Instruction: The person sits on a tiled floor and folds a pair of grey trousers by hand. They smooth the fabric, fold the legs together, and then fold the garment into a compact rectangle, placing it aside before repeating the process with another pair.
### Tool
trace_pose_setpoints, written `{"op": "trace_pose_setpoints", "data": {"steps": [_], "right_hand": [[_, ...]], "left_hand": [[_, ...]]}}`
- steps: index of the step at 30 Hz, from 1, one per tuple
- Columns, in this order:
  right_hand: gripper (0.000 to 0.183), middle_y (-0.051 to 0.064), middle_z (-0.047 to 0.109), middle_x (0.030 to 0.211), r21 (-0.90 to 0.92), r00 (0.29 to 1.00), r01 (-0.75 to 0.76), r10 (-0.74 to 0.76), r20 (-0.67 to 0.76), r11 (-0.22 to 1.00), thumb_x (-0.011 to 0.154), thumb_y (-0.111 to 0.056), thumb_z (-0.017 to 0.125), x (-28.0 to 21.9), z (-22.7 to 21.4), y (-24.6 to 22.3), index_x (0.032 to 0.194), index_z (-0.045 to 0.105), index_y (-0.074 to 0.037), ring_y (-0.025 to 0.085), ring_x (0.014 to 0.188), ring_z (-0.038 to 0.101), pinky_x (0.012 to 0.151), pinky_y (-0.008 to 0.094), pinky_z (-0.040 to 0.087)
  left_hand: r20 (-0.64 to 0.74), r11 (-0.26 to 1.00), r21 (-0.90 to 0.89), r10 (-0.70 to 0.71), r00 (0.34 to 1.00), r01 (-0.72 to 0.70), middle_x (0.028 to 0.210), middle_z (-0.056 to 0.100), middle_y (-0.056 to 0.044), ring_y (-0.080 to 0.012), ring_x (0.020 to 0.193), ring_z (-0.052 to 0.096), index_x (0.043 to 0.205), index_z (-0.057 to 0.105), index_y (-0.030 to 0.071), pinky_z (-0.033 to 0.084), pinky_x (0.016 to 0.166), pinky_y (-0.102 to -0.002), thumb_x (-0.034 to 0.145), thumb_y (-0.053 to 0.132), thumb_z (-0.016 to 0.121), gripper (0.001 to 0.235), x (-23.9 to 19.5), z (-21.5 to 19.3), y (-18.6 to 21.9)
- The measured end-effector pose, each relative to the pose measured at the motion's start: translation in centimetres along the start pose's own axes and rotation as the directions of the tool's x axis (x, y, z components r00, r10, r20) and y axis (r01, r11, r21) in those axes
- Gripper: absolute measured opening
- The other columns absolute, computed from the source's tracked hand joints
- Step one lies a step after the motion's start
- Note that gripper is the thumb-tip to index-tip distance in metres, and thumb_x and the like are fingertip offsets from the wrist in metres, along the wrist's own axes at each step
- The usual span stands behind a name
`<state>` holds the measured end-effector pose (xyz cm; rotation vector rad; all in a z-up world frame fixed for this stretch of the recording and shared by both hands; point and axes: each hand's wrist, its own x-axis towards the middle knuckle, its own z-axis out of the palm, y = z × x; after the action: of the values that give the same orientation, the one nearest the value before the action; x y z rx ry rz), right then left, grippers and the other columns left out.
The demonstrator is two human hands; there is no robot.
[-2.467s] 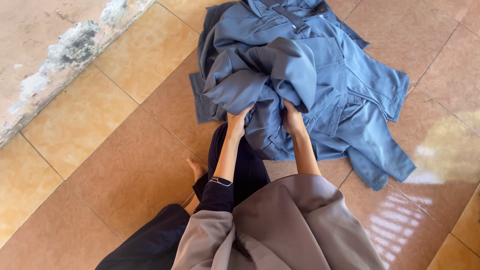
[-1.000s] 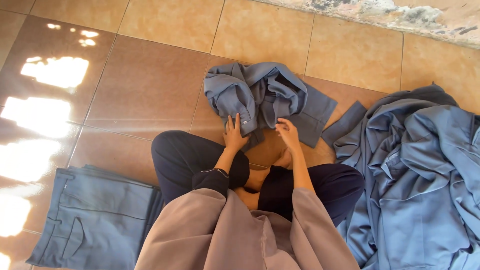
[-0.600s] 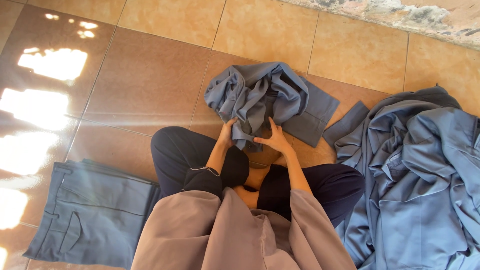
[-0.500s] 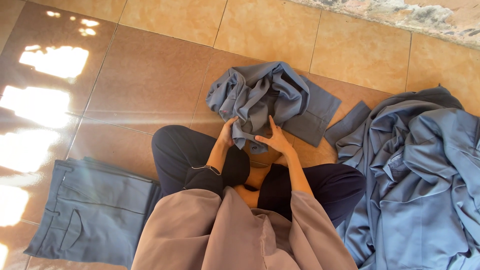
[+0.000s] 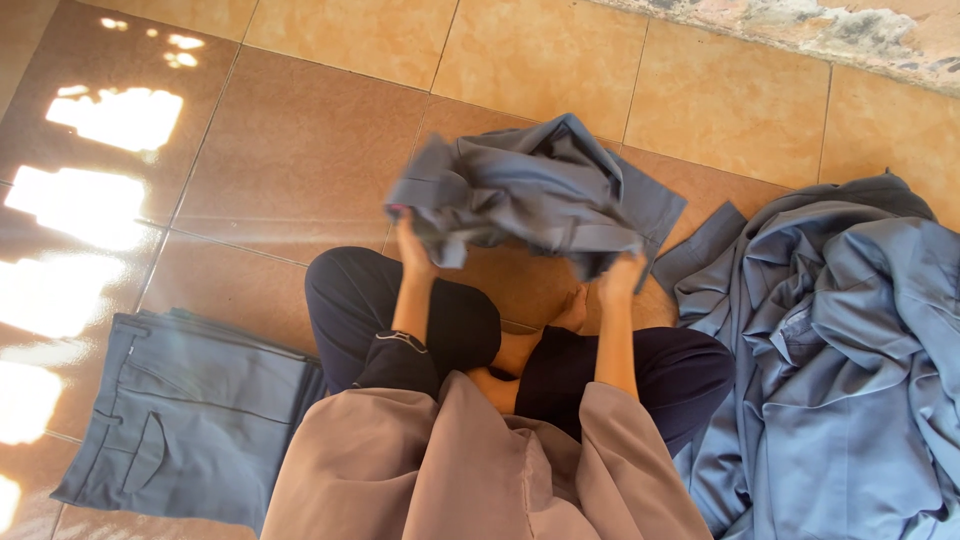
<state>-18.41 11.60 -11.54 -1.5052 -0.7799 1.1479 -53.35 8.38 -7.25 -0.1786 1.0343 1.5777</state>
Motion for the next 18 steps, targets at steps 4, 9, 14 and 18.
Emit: {"op": "trace_pose_setpoints", "data": {"steps": [4,9,14,18], "right_hand": [[0.038,0.010,0.063,0.129,0.289,0.946,0.012,0.083,-0.314,0.957,0.094,-0.034,0.064,-1.3,0.7,-6.5,0.130,0.066,-0.023,0.023,0.116,0.061,0.107,0.042,0.045],[0.056,0.021,0.054,0.143,-0.196,0.979,0.071,-0.106,-0.174,0.978,0.088,-0.011,0.072,0.2,-0.5,-3.0,0.142,0.057,-0.016,0.034,0.138,0.048,0.117,0.046,0.036],[0.056,0.010,0.056,0.124,-0.791,0.988,0.136,-0.143,0.062,0.596,0.079,-0.063,0.083,-1.9,0.1,-3.9,0.111,0.071,-0.019,0.037,0.116,0.063,0.096,0.045,0.053],[0.029,0.008,0.055,0.113,-0.835,0.973,0.212,-0.189,0.132,0.508,0.088,-0.041,0.079,-0.3,-0.8,-1.8,0.100,0.072,-0.015,0.032,0.100,0.068,0.082,0.042,0.058]], "left_hand": [[-0.095,0.990,-0.042,0.129,0.987,-0.133,0.150,0.053,-0.016,-0.0345,0.134,0.056,0.155,0.041,0.014,0.045,0.113,-0.049,0.088,0.065,0.068,0.088,-3.1,0.8,7.0],[-0.244,0.843,0.537,0.115,0.963,0.036,0.130,0.065,-0.015,-0.0305,0.100,0.074,0.154,0.041,0.011,0.063,0.076,-0.038,0.096,0.054,0.055,0.073,6.6,-6.4,4.0],[0.023,0.284,0.937,0.532,0.847,-0.204,0.153,0.034,-0.024,-0.0452,0.139,0.045,0.163,0.016,0.022,0.045,0.112,-0.059,0.082,0.021,0.072,0.099,4.7,-5.5,2.0],[0.056,0.347,0.900,0.508,0.860,-0.264,0.136,0.054,-0.022,-0.0402,0.126,0.060,0.161,0.023,0.022,0.054,0.102,-0.054,0.088,0.023,0.071,0.088,4.0,-6.1,1.6]]}}
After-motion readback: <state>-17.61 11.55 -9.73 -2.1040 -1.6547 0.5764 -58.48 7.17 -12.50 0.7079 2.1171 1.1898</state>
